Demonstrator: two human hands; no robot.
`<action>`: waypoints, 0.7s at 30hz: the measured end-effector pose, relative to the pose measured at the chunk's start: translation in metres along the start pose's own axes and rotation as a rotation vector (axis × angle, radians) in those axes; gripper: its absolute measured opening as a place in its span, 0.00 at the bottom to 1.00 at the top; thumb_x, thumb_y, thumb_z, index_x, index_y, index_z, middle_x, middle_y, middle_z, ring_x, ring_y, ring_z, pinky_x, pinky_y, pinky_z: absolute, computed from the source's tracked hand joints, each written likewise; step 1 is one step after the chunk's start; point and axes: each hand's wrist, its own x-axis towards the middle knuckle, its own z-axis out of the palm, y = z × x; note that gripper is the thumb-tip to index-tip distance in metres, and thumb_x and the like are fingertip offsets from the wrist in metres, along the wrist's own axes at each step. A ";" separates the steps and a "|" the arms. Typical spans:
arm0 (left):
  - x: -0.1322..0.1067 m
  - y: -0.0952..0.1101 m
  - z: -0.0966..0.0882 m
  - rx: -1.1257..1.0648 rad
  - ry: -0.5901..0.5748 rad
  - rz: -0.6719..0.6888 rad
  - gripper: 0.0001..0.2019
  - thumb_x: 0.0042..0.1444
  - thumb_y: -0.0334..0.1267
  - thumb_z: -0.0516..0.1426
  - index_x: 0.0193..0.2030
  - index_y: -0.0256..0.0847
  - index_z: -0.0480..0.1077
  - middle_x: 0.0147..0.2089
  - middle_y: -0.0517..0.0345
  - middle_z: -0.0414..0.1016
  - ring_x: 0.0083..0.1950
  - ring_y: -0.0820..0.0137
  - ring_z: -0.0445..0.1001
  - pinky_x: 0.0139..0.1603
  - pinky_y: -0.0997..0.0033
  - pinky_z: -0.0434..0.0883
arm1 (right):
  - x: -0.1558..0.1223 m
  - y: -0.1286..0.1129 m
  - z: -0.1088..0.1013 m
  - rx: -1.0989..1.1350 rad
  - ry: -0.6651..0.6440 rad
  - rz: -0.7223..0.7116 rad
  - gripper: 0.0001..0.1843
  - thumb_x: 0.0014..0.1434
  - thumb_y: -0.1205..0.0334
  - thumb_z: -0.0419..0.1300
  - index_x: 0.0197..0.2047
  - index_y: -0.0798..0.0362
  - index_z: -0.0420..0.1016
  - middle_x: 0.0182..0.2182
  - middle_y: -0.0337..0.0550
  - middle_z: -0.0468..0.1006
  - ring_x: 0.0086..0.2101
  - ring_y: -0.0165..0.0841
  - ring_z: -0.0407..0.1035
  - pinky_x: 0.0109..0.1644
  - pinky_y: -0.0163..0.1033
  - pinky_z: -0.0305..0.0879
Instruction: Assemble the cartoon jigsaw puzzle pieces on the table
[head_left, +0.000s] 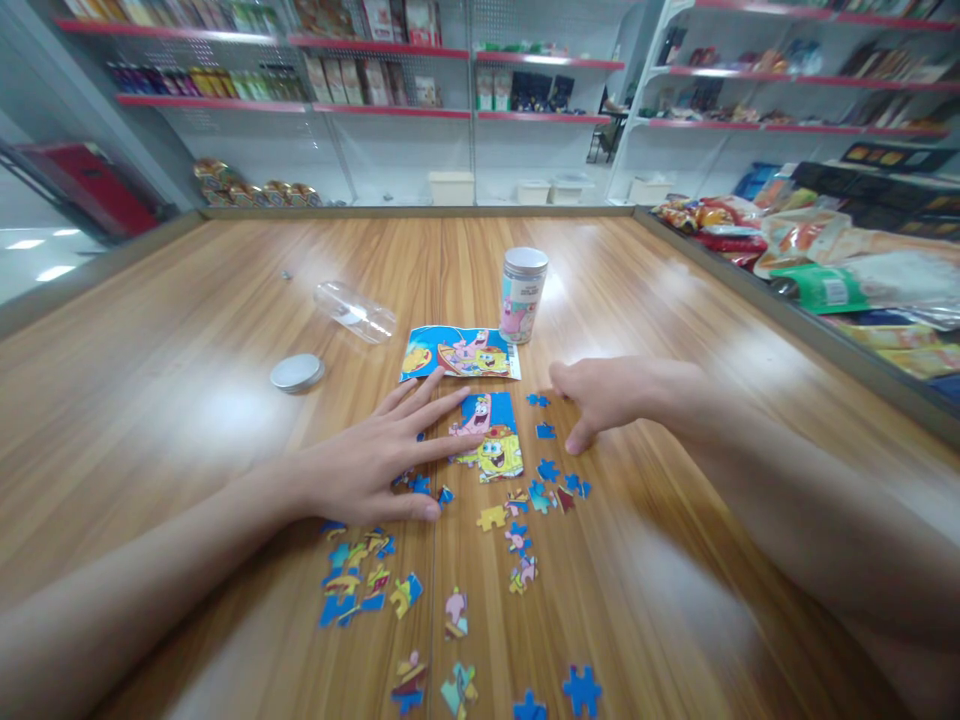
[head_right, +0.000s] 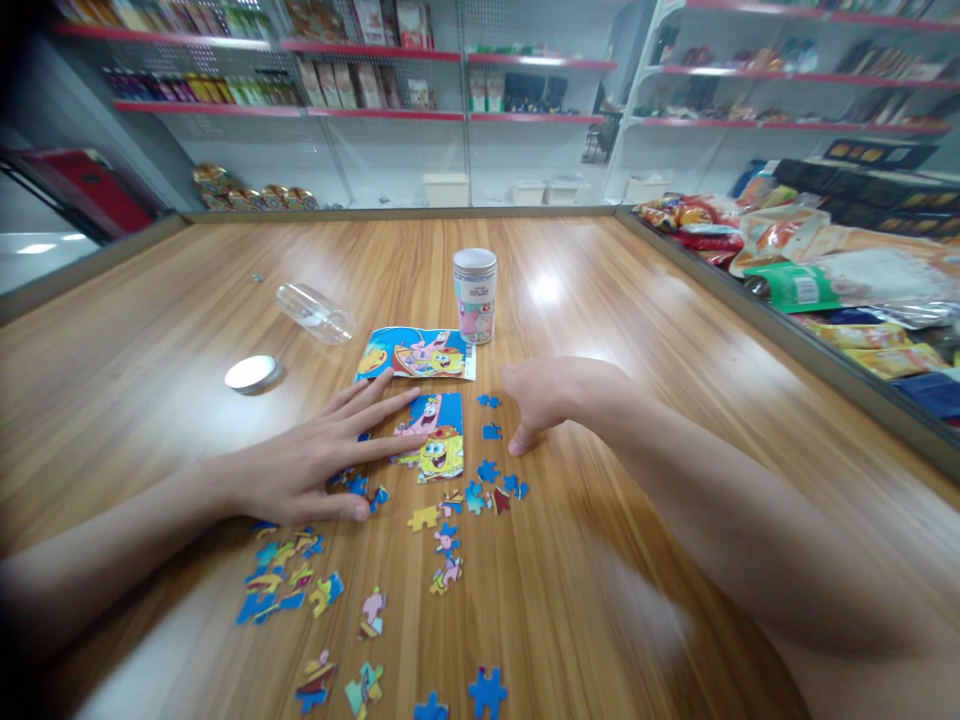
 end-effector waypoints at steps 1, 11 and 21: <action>0.000 0.000 0.000 0.005 -0.009 -0.002 0.44 0.58 0.64 0.57 0.76 0.59 0.42 0.79 0.55 0.27 0.76 0.32 0.27 0.71 0.23 0.39 | -0.001 0.001 -0.002 -0.036 -0.039 0.010 0.40 0.43 0.38 0.72 0.50 0.59 0.74 0.40 0.53 0.79 0.36 0.44 0.74 0.34 0.41 0.63; -0.001 0.000 0.001 -0.010 0.000 -0.011 0.43 0.58 0.64 0.57 0.75 0.59 0.44 0.79 0.56 0.25 0.76 0.31 0.28 0.71 0.23 0.39 | 0.000 -0.022 0.001 0.047 -0.149 0.007 0.43 0.57 0.23 0.46 0.17 0.55 0.73 0.19 0.48 0.77 0.22 0.34 0.70 0.34 0.42 0.62; 0.000 0.000 -0.001 -0.008 0.009 0.006 0.43 0.58 0.64 0.57 0.75 0.60 0.43 0.79 0.57 0.26 0.77 0.33 0.28 0.72 0.25 0.39 | 0.001 -0.025 0.001 0.184 -0.255 0.063 0.40 0.55 0.25 0.52 0.23 0.57 0.77 0.23 0.49 0.79 0.24 0.37 0.73 0.36 0.42 0.67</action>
